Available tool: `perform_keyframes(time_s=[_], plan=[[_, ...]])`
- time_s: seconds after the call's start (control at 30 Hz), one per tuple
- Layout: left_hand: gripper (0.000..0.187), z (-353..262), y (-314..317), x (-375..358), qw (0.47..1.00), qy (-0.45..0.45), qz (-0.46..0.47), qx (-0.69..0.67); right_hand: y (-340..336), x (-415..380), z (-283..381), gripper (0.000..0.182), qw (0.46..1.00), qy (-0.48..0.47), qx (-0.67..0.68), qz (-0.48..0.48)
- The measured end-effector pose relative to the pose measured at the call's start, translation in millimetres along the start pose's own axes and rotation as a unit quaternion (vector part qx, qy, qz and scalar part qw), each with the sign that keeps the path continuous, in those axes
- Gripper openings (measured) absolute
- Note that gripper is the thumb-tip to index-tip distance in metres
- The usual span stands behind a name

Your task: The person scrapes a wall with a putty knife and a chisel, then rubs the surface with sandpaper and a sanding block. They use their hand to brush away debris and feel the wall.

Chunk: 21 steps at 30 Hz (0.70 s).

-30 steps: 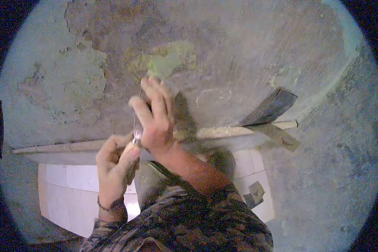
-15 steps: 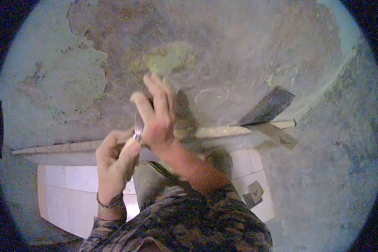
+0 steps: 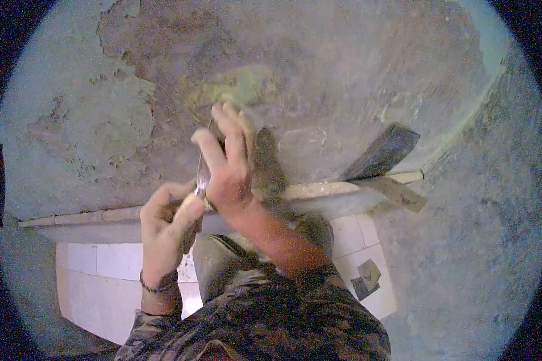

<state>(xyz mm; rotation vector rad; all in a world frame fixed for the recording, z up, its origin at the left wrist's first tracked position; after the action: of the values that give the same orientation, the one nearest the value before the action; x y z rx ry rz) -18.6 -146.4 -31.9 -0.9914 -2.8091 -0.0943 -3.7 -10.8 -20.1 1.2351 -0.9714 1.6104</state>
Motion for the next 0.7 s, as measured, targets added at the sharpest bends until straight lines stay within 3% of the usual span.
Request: perform_keyframes(time_s=[0.3, 0.4, 0.47, 0.6, 0.7], plan=[[0.025, 5.1, -1.4, -5.1, 1.000, -0.025, -0.001, 0.005, 1.6, -6.3, 0.7, 0.018, 0.999, -0.007, -0.038, 0.016], [0.025, 12.1, -0.3, -1.1, 1.000, 0.008, -0.016, -0.003, 3.7, -6.2, -3.2, 0.020, 0.998, -0.026, -0.048, 0.022], [0.025, 4.0, 1.8, -4.3, 0.999, -0.029, -0.008, 0.009, -2.5, -1.9, -0.6, 0.016, 0.999, -0.020, -0.046, 0.007], [0.022, 16.0, -0.6, -10.8, 0.999, 0.005, -0.035, -0.018, 9.5, -9.6, -4.8, 0.016, 0.999, -0.013, -0.027, 0.024], [0.024, 5.4, 0.0, -3.1, 0.999, -0.041, -0.014, -0.004, 1.0, 3.7, -1.3, 0.013, 0.999, -0.015, -0.030, 0.003]])
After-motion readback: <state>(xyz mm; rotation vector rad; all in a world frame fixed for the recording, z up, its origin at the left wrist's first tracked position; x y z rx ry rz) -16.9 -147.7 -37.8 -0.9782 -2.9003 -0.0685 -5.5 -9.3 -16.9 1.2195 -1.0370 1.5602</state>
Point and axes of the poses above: each hand's wrist, its own x-axis towards the middle knuckle, its own y-axis out of the palm, z = x × y, the point moved 4 cm from there along x, towards the middle knuckle, and after that the axes turned 5 degrees about x, right-handed, at the moved point
